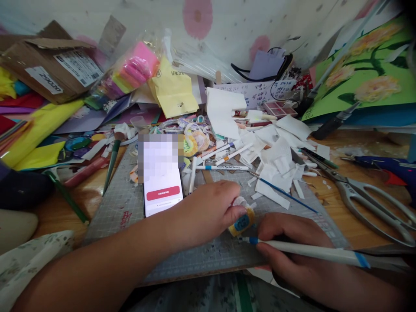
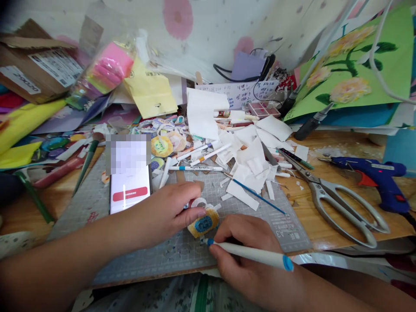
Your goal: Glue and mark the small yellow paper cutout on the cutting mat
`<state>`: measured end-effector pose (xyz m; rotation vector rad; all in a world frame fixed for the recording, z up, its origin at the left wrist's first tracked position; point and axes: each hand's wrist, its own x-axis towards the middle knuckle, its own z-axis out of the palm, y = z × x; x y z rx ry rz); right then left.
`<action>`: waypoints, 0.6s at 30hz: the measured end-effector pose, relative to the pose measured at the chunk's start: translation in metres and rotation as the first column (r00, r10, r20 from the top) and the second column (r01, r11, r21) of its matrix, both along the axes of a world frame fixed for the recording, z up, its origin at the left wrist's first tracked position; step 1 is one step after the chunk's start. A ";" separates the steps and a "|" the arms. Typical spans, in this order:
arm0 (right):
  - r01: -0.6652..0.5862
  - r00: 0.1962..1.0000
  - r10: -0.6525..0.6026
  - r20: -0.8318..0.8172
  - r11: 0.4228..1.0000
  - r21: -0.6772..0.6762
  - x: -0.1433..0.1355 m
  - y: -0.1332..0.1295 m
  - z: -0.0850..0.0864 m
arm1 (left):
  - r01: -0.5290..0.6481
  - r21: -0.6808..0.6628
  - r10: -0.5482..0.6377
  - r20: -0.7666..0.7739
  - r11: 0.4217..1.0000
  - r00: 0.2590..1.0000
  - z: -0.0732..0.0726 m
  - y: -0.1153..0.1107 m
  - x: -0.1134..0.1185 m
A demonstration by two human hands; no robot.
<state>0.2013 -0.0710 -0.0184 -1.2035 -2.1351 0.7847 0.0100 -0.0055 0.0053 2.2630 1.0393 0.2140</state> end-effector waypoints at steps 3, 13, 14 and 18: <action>-0.011 1.000 0.011 -0.005 1.000 0.022 0.000 0.000 0.000 | -0.006 0.002 0.006 -0.012 1.000 1.000 0.000 0.000 0.000; -0.017 0.999 0.016 -0.043 1.000 -0.018 0.000 -0.002 0.000 | -0.022 0.000 0.022 -0.011 1.000 1.000 -0.002 0.001 0.000; -0.027 0.999 0.026 -0.038 1.000 -0.015 0.000 -0.002 0.000 | -0.025 -0.002 0.025 -0.011 1.000 1.000 -0.002 0.001 0.001; -0.065 0.998 0.065 -0.016 0.998 -0.019 0.000 -0.001 -0.001 | -0.024 -0.006 0.024 -0.011 1.000 1.000 -0.003 0.000 0.000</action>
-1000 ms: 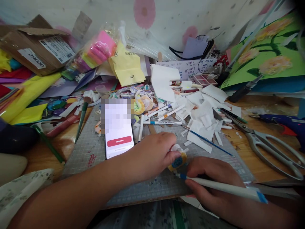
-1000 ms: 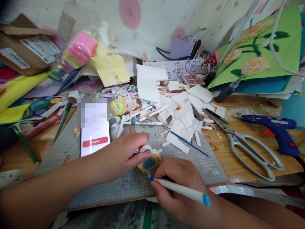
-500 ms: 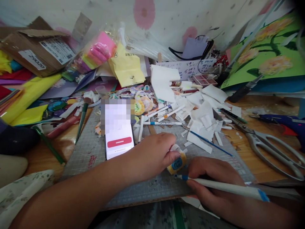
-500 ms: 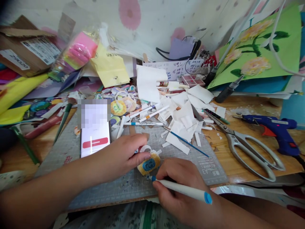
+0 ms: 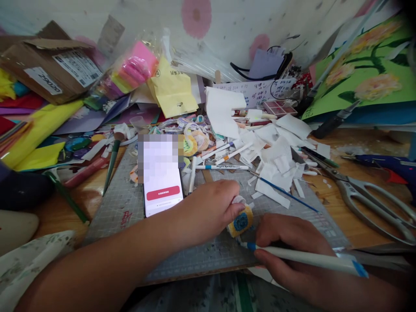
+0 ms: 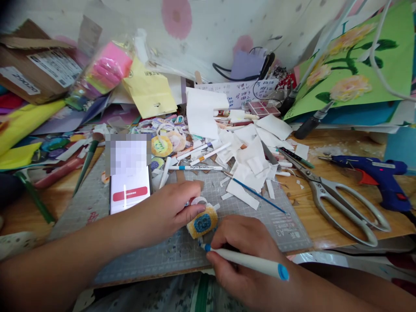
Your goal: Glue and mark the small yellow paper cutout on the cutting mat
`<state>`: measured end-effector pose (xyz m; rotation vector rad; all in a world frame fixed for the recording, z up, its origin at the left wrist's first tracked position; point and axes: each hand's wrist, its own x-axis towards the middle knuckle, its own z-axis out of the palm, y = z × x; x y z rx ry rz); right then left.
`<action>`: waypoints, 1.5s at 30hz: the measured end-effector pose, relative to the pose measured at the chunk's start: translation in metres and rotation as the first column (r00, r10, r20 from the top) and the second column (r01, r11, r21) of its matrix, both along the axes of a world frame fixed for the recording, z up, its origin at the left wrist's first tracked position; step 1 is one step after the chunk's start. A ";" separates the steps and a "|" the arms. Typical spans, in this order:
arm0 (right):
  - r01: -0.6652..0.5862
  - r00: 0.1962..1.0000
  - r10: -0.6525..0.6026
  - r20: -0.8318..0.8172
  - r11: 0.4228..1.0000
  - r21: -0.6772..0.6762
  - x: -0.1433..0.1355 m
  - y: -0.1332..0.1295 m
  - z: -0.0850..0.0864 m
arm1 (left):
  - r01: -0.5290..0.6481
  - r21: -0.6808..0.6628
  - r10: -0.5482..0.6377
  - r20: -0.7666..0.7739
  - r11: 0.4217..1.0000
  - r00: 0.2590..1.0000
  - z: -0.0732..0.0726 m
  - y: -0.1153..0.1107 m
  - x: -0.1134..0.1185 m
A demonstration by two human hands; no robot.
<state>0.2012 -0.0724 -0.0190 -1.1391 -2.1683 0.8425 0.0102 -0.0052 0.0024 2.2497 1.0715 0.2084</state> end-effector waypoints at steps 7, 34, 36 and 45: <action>0.003 1.000 -0.003 -0.002 1.000 0.016 -0.001 0.001 -0.001 | -0.001 0.013 0.001 -0.003 1.000 1.000 0.001 -0.001 0.000; 0.047 0.999 -0.046 0.013 0.998 -0.041 0.000 0.003 0.005 | -0.010 0.013 0.011 -0.021 1.000 1.000 0.003 0.000 0.002; 0.049 0.999 -0.049 0.011 0.998 -0.033 0.000 0.003 0.005 | -0.013 0.010 0.013 -0.028 1.000 1.000 0.003 0.000 0.002; 0.050 0.999 -0.050 0.002 0.998 -0.037 0.001 0.004 0.004 | -0.024 0.012 0.025 -0.032 1.000 0.999 0.002 0.000 0.002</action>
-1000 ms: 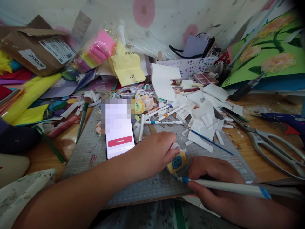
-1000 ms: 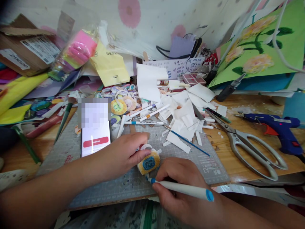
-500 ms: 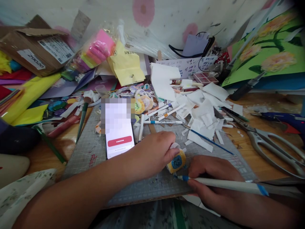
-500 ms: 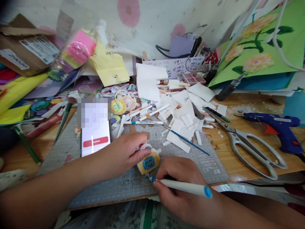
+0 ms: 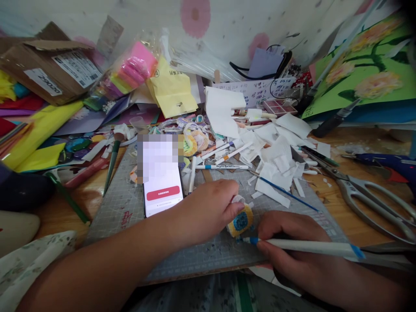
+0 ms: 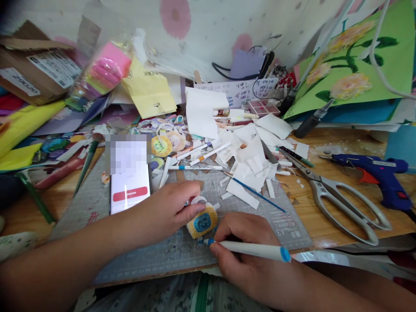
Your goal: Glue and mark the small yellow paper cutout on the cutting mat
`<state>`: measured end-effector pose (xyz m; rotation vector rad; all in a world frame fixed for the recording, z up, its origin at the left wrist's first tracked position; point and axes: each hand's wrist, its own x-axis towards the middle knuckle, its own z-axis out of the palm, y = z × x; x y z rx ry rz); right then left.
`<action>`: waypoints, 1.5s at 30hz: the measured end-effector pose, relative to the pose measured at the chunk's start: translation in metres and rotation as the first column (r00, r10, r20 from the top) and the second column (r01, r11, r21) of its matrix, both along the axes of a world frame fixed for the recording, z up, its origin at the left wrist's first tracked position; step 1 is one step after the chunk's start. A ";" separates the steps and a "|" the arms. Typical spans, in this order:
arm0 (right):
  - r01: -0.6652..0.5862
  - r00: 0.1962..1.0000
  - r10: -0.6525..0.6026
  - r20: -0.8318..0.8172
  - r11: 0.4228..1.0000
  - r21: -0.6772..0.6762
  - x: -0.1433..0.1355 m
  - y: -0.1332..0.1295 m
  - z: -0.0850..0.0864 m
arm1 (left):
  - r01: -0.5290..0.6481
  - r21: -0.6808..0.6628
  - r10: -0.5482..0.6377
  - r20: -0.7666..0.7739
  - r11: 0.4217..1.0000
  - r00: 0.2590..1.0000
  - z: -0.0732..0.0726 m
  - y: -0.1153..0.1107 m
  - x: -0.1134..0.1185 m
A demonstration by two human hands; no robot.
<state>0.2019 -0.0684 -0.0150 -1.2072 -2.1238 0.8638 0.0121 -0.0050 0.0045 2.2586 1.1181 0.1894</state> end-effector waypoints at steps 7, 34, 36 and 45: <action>0.009 1.000 -0.009 -0.005 1.000 -0.005 0.000 0.000 0.000 | -0.001 -0.011 0.001 0.014 1.000 1.000 0.000 0.000 0.000; -0.025 0.988 -0.011 -0.155 0.973 -0.228 0.008 0.014 0.004 | 0.011 -0.095 -0.021 -0.102 0.995 0.995 -0.004 0.002 0.001; -0.053 0.989 0.022 -0.144 0.976 -0.212 0.006 0.015 0.004 | 0.015 -0.078 -0.023 -0.105 0.997 0.994 -0.005 0.001 0.001; -0.075 0.994 0.061 -0.092 0.984 -0.160 0.007 0.014 0.003 | 0.019 -0.035 -0.022 -0.086 0.999 0.996 -0.007 0.000 0.000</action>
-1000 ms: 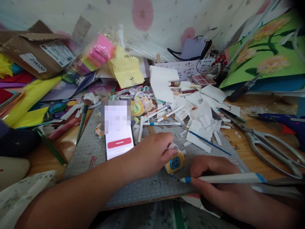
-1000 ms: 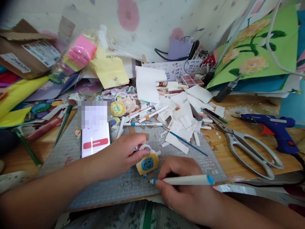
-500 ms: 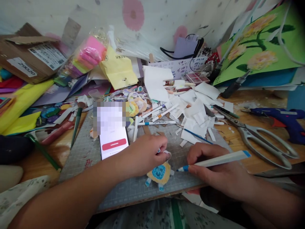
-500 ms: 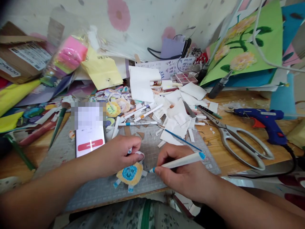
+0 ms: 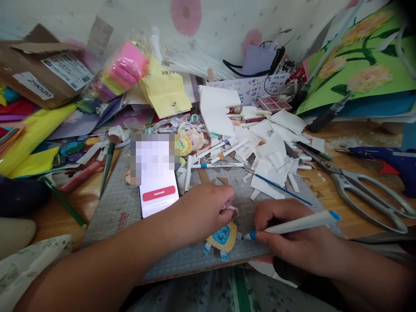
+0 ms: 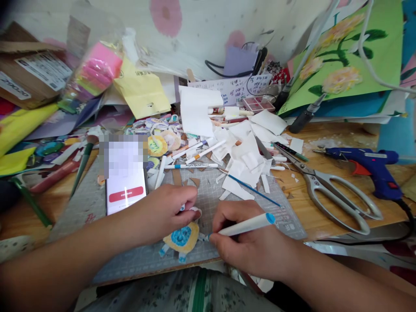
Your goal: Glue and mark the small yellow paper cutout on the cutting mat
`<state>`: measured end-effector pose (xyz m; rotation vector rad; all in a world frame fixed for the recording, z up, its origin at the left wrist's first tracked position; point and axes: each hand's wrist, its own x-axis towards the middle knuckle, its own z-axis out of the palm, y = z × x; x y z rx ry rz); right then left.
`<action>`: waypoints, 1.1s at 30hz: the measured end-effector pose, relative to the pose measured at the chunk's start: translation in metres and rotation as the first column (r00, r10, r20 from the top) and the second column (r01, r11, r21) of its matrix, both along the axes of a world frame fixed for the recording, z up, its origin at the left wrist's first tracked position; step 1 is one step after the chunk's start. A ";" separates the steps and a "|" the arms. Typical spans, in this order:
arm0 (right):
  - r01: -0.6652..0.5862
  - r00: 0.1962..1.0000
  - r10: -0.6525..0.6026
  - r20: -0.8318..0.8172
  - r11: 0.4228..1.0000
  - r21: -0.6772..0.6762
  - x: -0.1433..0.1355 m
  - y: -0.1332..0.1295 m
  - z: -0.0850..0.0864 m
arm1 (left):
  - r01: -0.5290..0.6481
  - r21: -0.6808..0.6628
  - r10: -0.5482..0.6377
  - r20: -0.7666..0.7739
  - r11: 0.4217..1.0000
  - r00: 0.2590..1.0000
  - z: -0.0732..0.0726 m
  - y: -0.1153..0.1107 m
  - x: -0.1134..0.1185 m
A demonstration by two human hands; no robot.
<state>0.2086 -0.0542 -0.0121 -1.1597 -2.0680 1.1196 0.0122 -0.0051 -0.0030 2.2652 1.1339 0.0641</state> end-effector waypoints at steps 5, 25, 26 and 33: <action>-0.020 0.999 0.018 0.036 0.998 0.051 -0.002 0.000 -0.001 | 0.001 0.001 -0.001 0.000 1.000 1.000 0.000 0.000 0.000; -0.003 1.000 0.002 0.024 1.000 0.003 0.000 0.000 -0.003 | -0.009 -0.005 0.009 0.020 1.000 1.000 -0.001 0.000 0.000; 0.002 1.000 -0.002 0.020 1.000 -0.003 0.000 0.000 -0.003 | -0.008 -0.006 0.008 0.020 1.000 1.000 0.000 0.000 0.000; 0.005 1.000 -0.005 0.027 1.000 -0.009 0.001 0.000 -0.003 | -0.007 -0.009 0.008 0.027 1.000 1.000 0.001 -0.001 -0.001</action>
